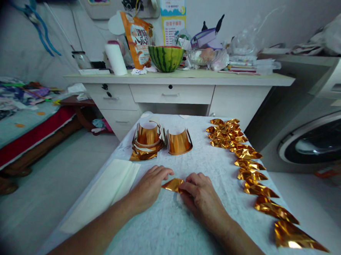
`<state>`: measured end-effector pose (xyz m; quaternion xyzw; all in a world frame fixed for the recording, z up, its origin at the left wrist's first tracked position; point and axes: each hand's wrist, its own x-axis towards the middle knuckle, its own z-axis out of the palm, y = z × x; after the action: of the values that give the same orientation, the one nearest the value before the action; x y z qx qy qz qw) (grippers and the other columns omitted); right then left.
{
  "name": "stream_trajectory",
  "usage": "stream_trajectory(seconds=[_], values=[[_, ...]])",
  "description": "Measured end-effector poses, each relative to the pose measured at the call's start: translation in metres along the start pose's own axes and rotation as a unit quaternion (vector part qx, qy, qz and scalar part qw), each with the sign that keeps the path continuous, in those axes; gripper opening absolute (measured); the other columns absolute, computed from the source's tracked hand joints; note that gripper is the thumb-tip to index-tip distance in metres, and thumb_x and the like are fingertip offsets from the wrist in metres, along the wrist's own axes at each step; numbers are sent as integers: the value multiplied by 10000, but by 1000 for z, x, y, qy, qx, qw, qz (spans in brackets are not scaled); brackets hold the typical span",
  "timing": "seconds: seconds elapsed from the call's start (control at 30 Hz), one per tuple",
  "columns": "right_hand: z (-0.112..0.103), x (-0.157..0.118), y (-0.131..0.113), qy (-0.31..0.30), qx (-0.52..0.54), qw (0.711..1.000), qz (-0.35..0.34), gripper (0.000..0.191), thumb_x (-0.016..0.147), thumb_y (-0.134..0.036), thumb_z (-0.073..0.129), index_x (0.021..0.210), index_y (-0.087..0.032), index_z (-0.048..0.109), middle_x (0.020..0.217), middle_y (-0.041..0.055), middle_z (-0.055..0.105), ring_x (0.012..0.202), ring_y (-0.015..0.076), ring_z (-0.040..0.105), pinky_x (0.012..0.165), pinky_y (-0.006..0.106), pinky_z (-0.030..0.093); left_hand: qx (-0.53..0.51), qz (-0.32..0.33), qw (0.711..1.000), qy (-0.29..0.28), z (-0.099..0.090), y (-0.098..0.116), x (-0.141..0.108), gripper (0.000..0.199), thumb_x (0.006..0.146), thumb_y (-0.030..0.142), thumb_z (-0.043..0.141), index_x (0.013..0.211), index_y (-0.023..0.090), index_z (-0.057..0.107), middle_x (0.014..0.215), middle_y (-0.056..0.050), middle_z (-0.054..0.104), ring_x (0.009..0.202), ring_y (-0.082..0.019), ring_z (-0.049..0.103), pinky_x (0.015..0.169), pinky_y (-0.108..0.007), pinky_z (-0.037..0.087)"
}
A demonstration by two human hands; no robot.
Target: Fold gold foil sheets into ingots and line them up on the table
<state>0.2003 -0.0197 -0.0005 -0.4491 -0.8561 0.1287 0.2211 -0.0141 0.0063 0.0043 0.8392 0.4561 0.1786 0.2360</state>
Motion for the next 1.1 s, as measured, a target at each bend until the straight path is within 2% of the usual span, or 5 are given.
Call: stream_trajectory(seconds=[0.27,0.43,0.67,0.8,1.1], values=[[1,2,-4,0,-12,1000,15,219,887,-139,514,1011,-181,689,912,77,656,847,200,578,776,339,455,-20,32,999,12,-5,10,-3,270,822,204,616,1091,222,595,1049,-31,599,1007,-214,521,900,-340,427],[-1,2,-5,-3,-11,1000,16,236,898,-125,482,1006,-184,683,888,69,651,827,191,576,760,322,464,-58,18,998,21,-1,9,-2,204,926,200,509,1047,227,670,942,-20,615,907,-167,576,826,-279,453],[-4,3,-7,13,-74,995,59,228,944,-199,458,866,-180,672,805,58,628,757,188,584,687,302,450,-107,4,992,59,-3,14,-2,259,929,168,484,1029,213,719,911,-27,647,874,-154,611,811,-265,466],[-3,2,-5,14,-78,993,91,269,975,-289,426,951,-188,674,791,53,657,721,198,620,663,315,465,-114,-1,990,81,-4,15,-2,275,917,160,476,1031,190,725,912,-44,668,875,-167,625,818,-281,476],[1,0,-3,41,-10,996,83,276,900,-146,423,1092,-172,620,977,87,699,861,212,664,768,334,516,-62,-9,992,110,0,14,-1,272,862,100,511,1042,161,707,952,-58,721,886,-195,663,815,-305,501]])
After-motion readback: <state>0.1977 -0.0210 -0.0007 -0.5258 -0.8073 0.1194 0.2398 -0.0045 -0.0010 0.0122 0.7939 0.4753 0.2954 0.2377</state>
